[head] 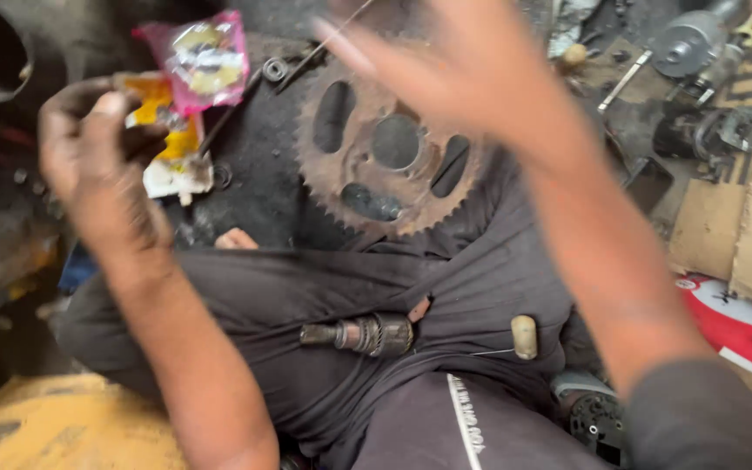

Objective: The person sits on the workshop floor disassembling and reassembling a motorcycle starter motor. They pull a long bolt from the housing, separate the end cap and armature from the body, rummage in a cardboard box of parts, then fit the armature back into the housing and press the components together by hand.

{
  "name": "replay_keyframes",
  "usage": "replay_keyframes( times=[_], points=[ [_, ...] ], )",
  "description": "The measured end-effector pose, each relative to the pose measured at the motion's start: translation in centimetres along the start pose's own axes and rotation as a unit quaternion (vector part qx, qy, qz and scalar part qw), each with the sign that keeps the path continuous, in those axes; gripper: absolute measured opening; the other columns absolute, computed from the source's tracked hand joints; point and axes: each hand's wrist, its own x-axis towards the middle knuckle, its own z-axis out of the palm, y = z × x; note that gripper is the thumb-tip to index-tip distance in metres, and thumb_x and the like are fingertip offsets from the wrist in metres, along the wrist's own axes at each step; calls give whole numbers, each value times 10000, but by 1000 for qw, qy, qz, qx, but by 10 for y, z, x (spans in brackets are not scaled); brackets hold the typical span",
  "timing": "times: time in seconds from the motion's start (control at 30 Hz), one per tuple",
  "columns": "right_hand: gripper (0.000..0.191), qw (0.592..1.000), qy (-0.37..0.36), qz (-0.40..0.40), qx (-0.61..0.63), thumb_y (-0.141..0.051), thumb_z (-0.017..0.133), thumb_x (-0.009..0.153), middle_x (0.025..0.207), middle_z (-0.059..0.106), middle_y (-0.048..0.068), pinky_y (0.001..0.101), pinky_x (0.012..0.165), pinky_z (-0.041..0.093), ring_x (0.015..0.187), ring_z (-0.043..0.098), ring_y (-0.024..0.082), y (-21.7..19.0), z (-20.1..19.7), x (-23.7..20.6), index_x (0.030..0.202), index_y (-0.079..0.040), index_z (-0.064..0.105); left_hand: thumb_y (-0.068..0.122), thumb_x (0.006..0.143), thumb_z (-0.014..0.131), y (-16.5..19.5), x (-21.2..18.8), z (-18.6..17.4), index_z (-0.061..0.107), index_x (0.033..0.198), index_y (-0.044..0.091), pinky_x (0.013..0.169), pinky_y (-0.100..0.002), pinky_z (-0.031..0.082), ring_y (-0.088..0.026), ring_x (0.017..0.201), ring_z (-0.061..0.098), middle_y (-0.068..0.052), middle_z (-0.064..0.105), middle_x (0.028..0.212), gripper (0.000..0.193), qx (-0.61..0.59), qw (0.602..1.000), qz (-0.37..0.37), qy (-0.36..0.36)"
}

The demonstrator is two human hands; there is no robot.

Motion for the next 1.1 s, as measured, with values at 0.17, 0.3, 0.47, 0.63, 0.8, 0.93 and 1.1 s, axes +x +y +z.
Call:
replay_keyframes(
  times=[0.17, 0.3, 0.47, 0.63, 0.8, 0.93, 1.1],
  points=[
    [103, 987, -148, -60, 17, -137, 751, 849, 866, 709, 43, 333, 730, 566, 810, 703, 203, -8, 26, -159, 940, -92, 736, 113, 1036, 721, 5, -8, 21, 664, 1185, 43, 849, -285, 562, -148, 924, 668, -60, 708, 1098, 174, 9, 998, 61, 1],
    [460, 958, -211, -83, -178, -73, 730, 668, 1076, 634, 122, 410, 799, 494, 1008, 586, 320, 3, 109, -211, 1124, -50, 666, 115, 994, 721, 19, -8, -10, 668, 1121, 37, 834, -293, 515, -144, 932, 631, -33, 668, 1051, 158, -71, 984, 148, 71],
    [412, 952, -186, -42, -239, -10, 698, 737, 1046, 635, 87, 398, 840, 508, 1001, 589, 306, 43, 152, -246, 1142, -51, 641, 297, 967, 636, 57, -31, -128, 680, 1099, 58, 786, -396, 549, -232, 850, 658, -107, 695, 1019, 277, -260, 911, 259, 188],
    [239, 976, -79, -44, -199, -57, 723, 773, 917, 669, 88, 410, 749, 546, 875, 676, 332, 50, 122, -240, 991, -101, 635, 322, 979, 633, 44, -47, -169, 672, 1157, 75, 748, -383, 532, -194, 876, 660, -98, 688, 1075, 307, -244, 872, 263, 332],
    [268, 983, -39, 179, -28, -120, 591, 1006, 909, 722, 131, 356, 722, 565, 785, 726, 270, 15, 108, -228, 1265, -57, 561, 262, 998, 653, 16, -38, -139, 651, 1053, 49, 687, -355, 530, -211, 749, 669, -98, 709, 925, 220, -197, 917, 221, 268],
    [371, 993, -93, 74, -21, -186, 572, 1029, 1188, 699, 193, 389, 897, 529, 1049, 706, 277, -2, 152, -228, 1361, -24, 541, 238, 1004, 644, 13, -30, -114, 618, 1031, 49, 694, -337, 576, -196, 721, 722, -62, 697, 812, 193, -128, 949, 220, 184],
    [769, 977, -88, -33, -193, -294, 895, 610, 1040, 638, 224, 491, 811, 504, 936, 606, 447, -5, 191, -234, 1230, 11, 557, 172, 1015, 716, 22, -38, -98, 643, 1047, 15, 718, -310, 546, -149, 730, 679, -33, 671, 863, 176, -94, 970, 171, 148]
  ],
)
